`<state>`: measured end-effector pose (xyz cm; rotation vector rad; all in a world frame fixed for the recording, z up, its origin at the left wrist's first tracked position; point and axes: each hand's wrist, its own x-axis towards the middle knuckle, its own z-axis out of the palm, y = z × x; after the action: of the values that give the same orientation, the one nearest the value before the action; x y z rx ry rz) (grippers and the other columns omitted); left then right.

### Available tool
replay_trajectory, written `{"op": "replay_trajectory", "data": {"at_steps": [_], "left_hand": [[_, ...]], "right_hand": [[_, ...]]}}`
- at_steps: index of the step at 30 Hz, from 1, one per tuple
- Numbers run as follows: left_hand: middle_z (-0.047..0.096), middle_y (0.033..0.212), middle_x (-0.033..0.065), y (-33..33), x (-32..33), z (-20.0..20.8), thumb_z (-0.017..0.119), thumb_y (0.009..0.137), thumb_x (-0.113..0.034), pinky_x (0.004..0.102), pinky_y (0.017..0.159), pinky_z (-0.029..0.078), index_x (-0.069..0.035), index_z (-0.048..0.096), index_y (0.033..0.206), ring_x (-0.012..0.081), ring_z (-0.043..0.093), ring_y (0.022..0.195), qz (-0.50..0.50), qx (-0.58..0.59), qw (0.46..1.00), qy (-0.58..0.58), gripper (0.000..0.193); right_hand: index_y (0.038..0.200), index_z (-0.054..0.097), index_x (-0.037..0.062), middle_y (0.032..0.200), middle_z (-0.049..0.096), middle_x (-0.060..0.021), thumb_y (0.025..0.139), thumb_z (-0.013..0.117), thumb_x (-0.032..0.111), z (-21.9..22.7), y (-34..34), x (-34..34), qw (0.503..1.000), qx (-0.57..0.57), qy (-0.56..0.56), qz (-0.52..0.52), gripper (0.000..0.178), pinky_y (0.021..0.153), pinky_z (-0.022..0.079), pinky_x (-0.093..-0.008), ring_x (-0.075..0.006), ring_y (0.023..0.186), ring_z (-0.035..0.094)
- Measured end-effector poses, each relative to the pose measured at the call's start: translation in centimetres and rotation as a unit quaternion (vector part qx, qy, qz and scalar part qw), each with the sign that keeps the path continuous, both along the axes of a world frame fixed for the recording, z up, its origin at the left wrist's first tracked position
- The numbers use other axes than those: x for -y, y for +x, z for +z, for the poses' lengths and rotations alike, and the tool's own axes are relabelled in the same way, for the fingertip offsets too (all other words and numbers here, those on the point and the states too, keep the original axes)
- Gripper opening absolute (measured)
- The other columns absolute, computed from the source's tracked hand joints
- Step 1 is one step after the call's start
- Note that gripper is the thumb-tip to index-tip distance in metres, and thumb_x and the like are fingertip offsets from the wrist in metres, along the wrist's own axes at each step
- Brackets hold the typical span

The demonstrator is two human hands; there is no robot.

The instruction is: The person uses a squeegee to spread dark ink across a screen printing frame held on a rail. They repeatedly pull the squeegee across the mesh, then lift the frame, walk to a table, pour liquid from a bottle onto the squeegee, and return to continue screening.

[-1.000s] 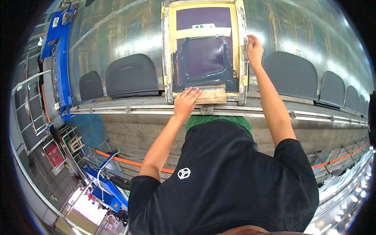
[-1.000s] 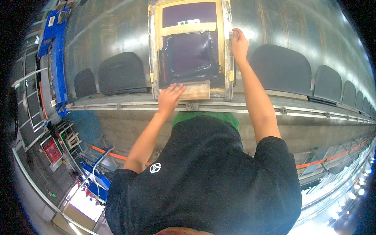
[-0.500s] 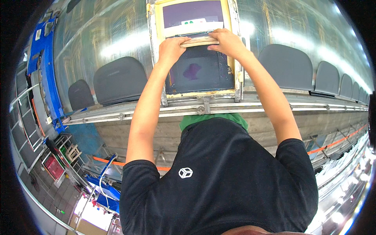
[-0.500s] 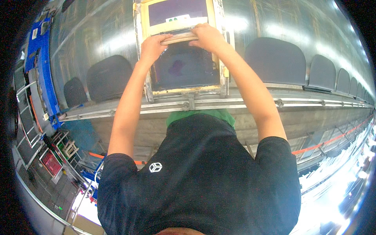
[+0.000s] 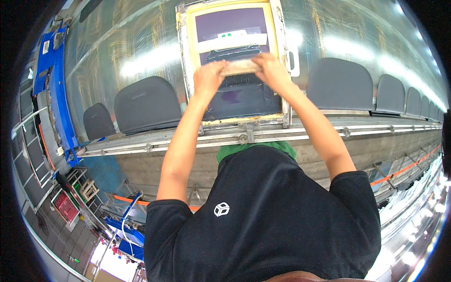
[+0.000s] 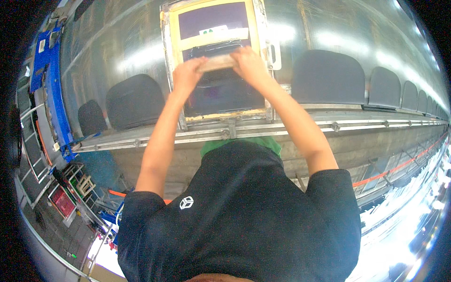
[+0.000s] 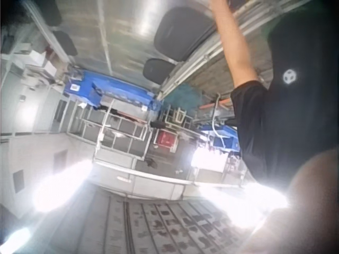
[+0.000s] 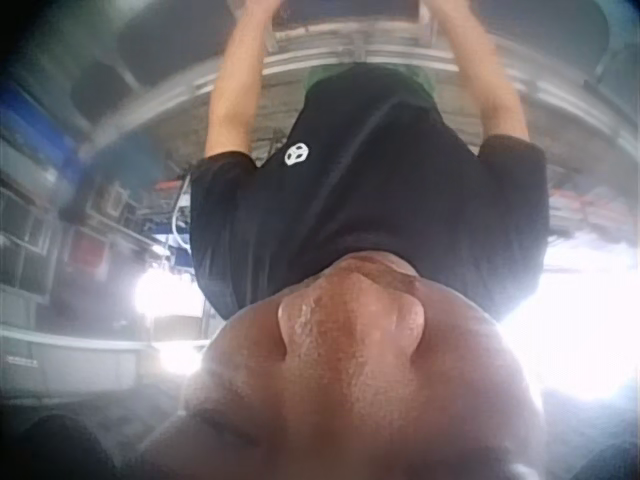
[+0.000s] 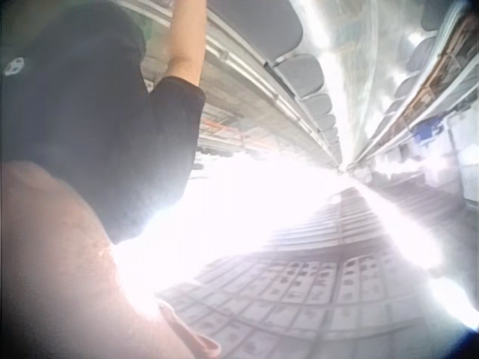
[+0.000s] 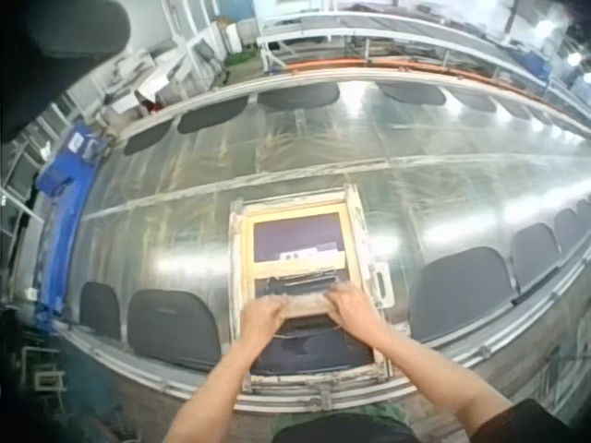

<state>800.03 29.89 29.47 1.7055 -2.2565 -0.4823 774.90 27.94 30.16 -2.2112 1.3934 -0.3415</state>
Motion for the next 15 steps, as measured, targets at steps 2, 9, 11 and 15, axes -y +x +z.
{"op": "replay_trajectory", "data": {"at_steps": [2,9,11,15], "left_hand": [[0.073,0.116,0.0033,-0.3,2.3,0.2,0.070,0.079,-0.007,0.0375,0.088,0.056,-0.019,0.074,0.116,0.0259,0.069,0.105,0.020,-0.016,1.000,0.011,0.039],[0.073,0.118,0.0037,-0.7,-7.7,-1.1,0.070,0.078,-0.007,0.0403,0.088,0.055,-0.018,0.074,0.114,0.0258,0.069,0.107,-0.030,0.026,0.999,0.009,0.038],[0.073,0.116,0.0025,-0.2,-8.6,-1.4,0.071,0.079,-0.011,0.0416,0.087,0.054,-0.019,0.074,0.115,0.0249,0.069,0.107,-0.036,0.019,0.999,-0.006,0.037],[0.074,0.113,0.0030,0.2,-3.0,-1.6,0.068,0.084,-0.018,0.0447,0.083,0.052,-0.020,0.074,0.113,0.0256,0.069,0.104,-0.016,-0.001,0.999,-0.050,0.030]], "right_hand": [[0.122,0.067,0.0021,0.125,0.063,-0.0155,0.074,0.075,0.005,-1.1,0.4,1.4,1.000,0.018,-0.013,-0.001,0.049,0.104,0.046,-0.0421,-0.0346,0.117,0.058],[0.124,0.066,0.0018,0.124,0.063,-0.0138,0.069,0.079,0.005,-2.1,-0.6,-8.4,0.999,0.030,0.030,-0.005,0.056,0.104,0.046,-0.0414,-0.0328,0.117,0.056],[0.118,0.067,0.0035,0.120,0.064,-0.0121,0.070,0.079,0.006,-1.5,-0.3,-9.6,0.999,0.043,0.024,0.001,0.050,0.102,0.047,-0.0416,-0.0315,0.113,0.057],[0.120,0.066,0.0037,0.125,0.063,-0.0139,0.075,0.074,0.005,-1.8,-0.2,-3.4,0.998,0.011,0.049,-0.036,0.046,0.108,0.044,-0.0432,-0.0334,0.123,0.056]]}}
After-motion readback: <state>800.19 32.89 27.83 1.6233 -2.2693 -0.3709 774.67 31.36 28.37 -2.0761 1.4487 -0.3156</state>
